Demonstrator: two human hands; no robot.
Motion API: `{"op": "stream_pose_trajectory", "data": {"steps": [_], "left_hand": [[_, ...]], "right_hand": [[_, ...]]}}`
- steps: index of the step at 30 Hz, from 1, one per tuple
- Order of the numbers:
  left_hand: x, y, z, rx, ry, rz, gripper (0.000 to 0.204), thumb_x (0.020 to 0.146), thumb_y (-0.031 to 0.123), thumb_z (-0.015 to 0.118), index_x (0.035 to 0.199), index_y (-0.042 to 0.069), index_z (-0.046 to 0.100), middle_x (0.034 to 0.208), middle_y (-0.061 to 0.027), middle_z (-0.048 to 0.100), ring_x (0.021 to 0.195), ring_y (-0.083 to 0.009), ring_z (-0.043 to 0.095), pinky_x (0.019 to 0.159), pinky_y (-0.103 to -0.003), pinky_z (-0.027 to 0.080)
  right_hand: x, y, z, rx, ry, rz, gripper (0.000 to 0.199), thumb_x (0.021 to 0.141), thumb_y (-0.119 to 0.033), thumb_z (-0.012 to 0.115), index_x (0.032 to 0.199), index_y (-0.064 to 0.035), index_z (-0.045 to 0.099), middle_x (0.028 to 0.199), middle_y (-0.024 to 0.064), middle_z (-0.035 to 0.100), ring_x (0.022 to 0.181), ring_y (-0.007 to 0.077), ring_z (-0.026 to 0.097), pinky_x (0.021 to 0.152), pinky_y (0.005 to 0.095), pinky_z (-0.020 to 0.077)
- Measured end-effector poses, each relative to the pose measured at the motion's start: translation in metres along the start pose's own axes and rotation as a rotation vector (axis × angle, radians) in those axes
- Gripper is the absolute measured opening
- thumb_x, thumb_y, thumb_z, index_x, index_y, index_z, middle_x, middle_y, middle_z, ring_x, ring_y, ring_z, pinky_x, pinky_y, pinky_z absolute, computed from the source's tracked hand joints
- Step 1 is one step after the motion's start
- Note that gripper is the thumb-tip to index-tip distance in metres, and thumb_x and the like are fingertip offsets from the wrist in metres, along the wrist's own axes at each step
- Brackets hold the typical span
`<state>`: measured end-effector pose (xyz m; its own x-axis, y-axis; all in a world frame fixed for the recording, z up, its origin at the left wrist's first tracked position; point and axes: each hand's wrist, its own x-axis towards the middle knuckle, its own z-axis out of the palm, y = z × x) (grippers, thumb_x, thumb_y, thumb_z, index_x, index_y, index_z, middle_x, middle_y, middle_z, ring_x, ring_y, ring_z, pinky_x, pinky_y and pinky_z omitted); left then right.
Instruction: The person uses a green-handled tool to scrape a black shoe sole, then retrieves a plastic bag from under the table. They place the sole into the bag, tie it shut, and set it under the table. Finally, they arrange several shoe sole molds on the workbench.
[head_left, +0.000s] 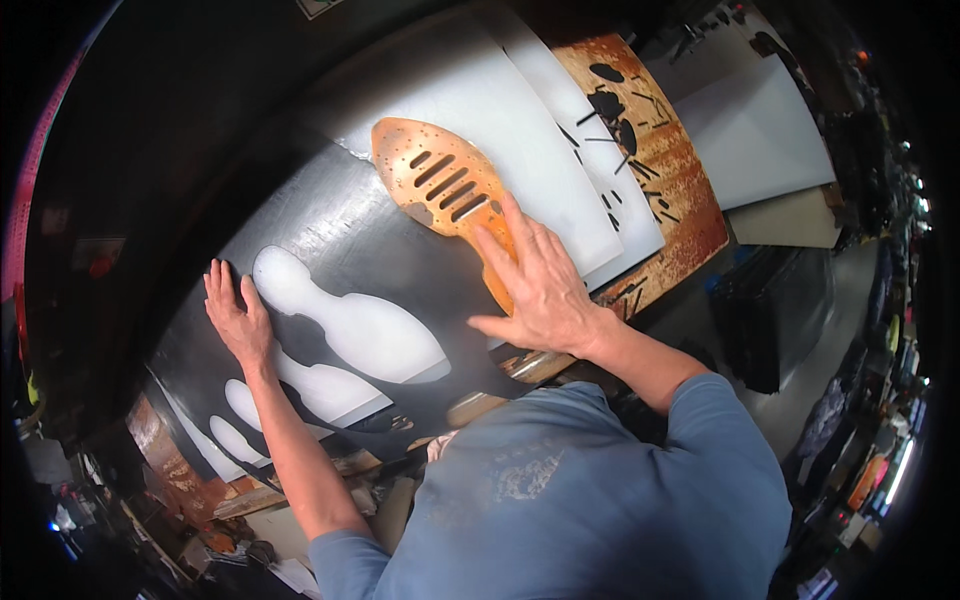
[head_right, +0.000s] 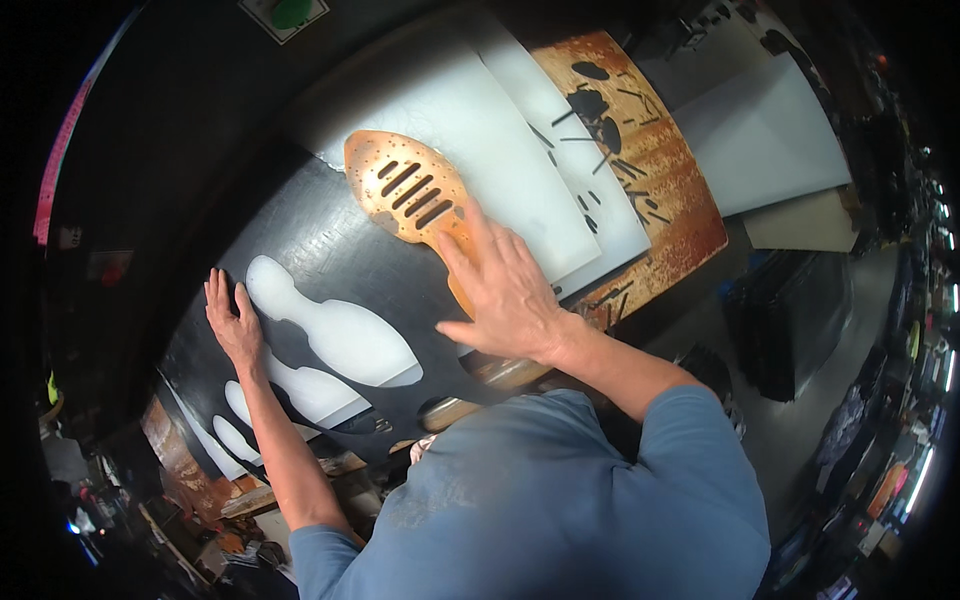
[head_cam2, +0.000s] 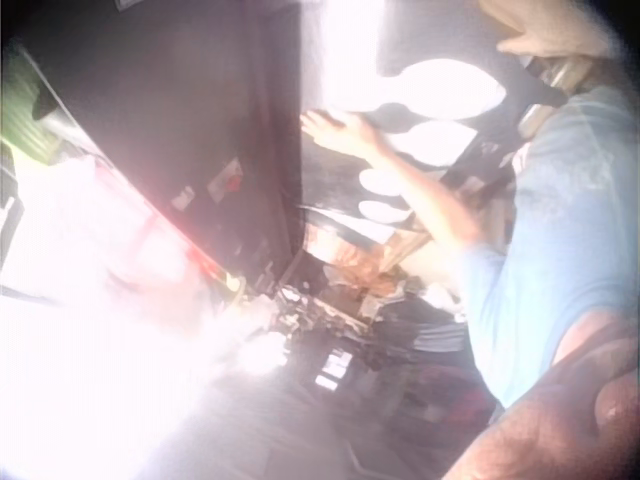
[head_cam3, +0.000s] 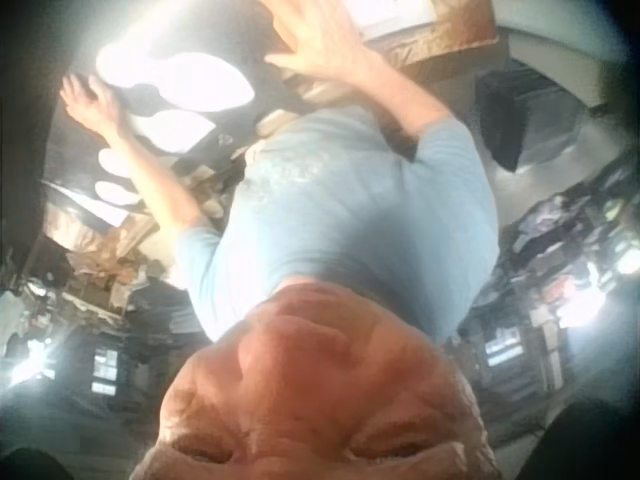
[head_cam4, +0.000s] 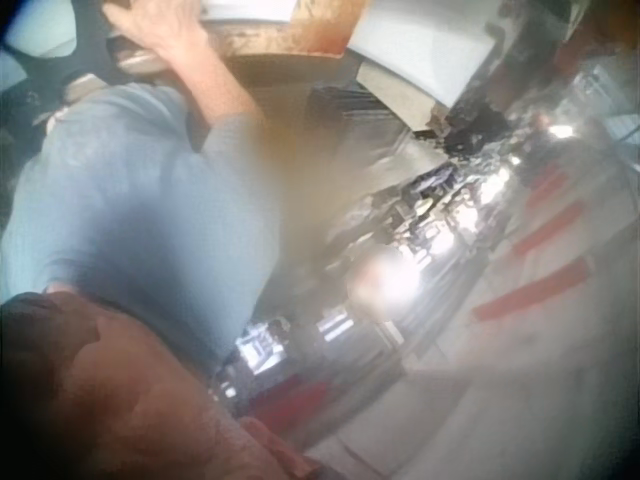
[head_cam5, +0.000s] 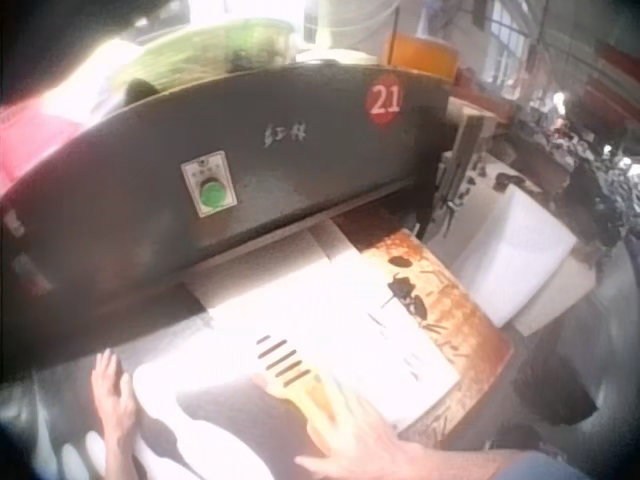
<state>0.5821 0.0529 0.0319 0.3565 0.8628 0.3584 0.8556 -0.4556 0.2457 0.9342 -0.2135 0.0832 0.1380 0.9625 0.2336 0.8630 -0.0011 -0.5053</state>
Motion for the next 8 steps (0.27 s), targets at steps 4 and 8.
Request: {"op": "stream_pose_trajectory", "data": {"steps": [4,8], "left_hand": [[0.001,-0.005,-0.001,0.005,0.004,0.044,0.047,0.103,0.026,0.058,0.144,0.003,0.057,0.155,-0.0146,0.051,0.15,-0.0343,0.038,0.123,-0.051,0.025],[0.001,-0.006,-0.004,0.077,-0.011,0.04,0.053,0.102,0.03,0.061,0.146,0.003,0.055,0.154,-0.0203,0.051,0.149,-0.0363,0.04,0.123,-0.046,0.027]], "right_hand": [[-0.003,-0.002,0.007,0.008,0.002,0.049,0.085,0.071,-0.025,0.083,0.141,0.0114,0.051,0.157,0.0388,0.03,0.126,0.0448,0.053,0.104,0.0516,0.0467],[0.001,0.02,-0.016,0.297,-0.088,0.129,0.086,0.073,-0.02,0.079,0.148,0.0072,0.048,0.161,0.0363,0.027,0.138,0.0446,0.047,0.12,0.0463,0.0357]]}}
